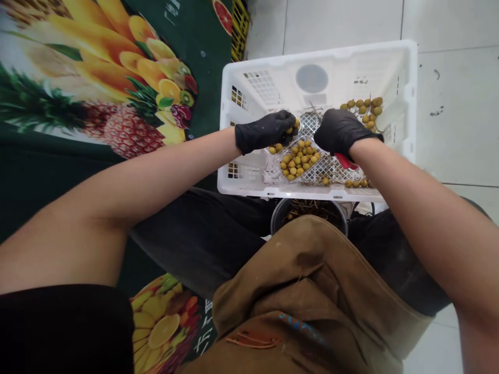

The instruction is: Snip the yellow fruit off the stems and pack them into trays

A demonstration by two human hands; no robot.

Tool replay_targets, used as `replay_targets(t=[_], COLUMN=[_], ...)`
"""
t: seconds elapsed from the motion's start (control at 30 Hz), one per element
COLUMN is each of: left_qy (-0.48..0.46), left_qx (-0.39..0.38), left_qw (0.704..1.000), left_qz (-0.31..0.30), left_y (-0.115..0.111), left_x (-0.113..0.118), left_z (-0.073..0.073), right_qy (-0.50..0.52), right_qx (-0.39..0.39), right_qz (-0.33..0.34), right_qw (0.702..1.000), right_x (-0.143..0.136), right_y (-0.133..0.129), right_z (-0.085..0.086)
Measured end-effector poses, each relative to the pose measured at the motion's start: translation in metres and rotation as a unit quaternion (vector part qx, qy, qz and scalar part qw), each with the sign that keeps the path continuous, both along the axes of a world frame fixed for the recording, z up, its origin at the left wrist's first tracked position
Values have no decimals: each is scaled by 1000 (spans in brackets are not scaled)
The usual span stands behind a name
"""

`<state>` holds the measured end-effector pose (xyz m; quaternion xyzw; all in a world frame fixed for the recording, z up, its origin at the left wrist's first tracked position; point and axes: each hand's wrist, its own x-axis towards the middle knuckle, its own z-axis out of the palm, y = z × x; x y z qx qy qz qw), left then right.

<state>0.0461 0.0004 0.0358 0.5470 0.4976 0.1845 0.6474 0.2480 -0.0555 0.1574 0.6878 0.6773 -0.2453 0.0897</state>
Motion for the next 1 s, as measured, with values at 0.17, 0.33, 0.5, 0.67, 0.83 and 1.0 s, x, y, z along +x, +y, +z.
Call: replay_targets(t=[0.17,0.33,0.5,0.67,0.83,1.0], left_qy=[145,244,270,380,406,394], left_qx=[141,204,183,221,255,248], left_qw=[974,922,905,851,848,861], left_qz=[-98,-221,-272,-286,-225,-204], left_y=[-19,-18,1,24,32,28], left_x=[-10,-21,-55,-95,-110,-99], left_z=[-14,-25,-21,-9,-9,-26], right_qy=[2,-13,-69,-95,-125,-126], right_qx=[-3,16,22,22,12,-1], right_qz=[-88,-84,-54,-53,-55,-59], right_qw=[996,996,996,994,991,990], right_x=[14,17,19,29,34,35], right_y=[2,0,-5,-3,1,3], right_z=[19,26,34,41,46,47])
